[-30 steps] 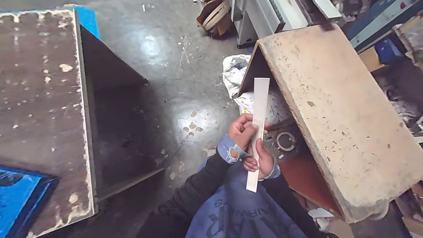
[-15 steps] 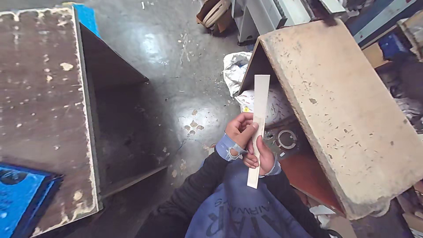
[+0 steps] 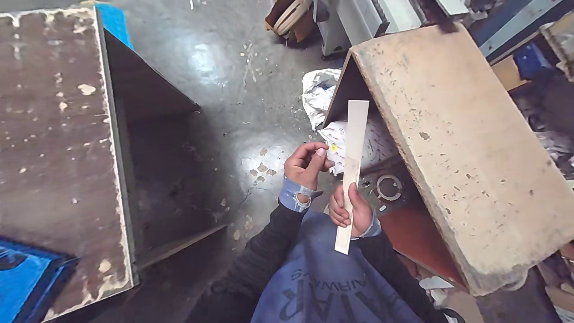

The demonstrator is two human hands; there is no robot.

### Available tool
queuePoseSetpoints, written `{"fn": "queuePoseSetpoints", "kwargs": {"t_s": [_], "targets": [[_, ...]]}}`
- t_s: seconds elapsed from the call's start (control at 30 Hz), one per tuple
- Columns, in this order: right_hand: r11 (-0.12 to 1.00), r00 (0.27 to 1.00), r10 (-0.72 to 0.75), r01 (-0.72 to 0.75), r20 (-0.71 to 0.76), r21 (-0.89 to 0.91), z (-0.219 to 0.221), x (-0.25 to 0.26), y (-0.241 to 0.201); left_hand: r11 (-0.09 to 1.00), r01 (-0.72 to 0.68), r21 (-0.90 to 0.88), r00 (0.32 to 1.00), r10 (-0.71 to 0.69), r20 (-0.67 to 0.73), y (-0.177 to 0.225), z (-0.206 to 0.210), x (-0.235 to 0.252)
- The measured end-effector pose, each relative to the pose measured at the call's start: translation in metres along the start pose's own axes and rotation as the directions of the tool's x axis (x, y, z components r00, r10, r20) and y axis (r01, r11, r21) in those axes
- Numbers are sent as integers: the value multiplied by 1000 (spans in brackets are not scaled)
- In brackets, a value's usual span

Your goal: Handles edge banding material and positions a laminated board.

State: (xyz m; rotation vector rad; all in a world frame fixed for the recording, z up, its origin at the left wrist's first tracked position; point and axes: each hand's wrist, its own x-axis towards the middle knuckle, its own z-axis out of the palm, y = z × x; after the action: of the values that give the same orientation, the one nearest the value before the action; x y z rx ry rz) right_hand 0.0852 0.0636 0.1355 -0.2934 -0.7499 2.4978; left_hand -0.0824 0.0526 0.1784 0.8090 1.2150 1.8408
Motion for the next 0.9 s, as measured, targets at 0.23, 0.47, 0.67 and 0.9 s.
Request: {"fn": "queuePoseSetpoints", "kwargs": {"t_s": [0.23,0.47,0.67,0.9], "targets": [[1000,1000,3,-3,2,-13,2,2,-2,995,72,-67,996,-68,66,-5,4,-2],[1000,999,6,-6,51,-7,-1,2,-1,982,-143,120,977,121,173,-10,5,-1],[999,999,7,-6,35,-39,0,2,-2,940,-234,250,963,189,190,-11,5,0],[996,1000,-1,2,15,-94,3,2,-4,914,-291,285,950,241,198,-12,4,-1]]}}
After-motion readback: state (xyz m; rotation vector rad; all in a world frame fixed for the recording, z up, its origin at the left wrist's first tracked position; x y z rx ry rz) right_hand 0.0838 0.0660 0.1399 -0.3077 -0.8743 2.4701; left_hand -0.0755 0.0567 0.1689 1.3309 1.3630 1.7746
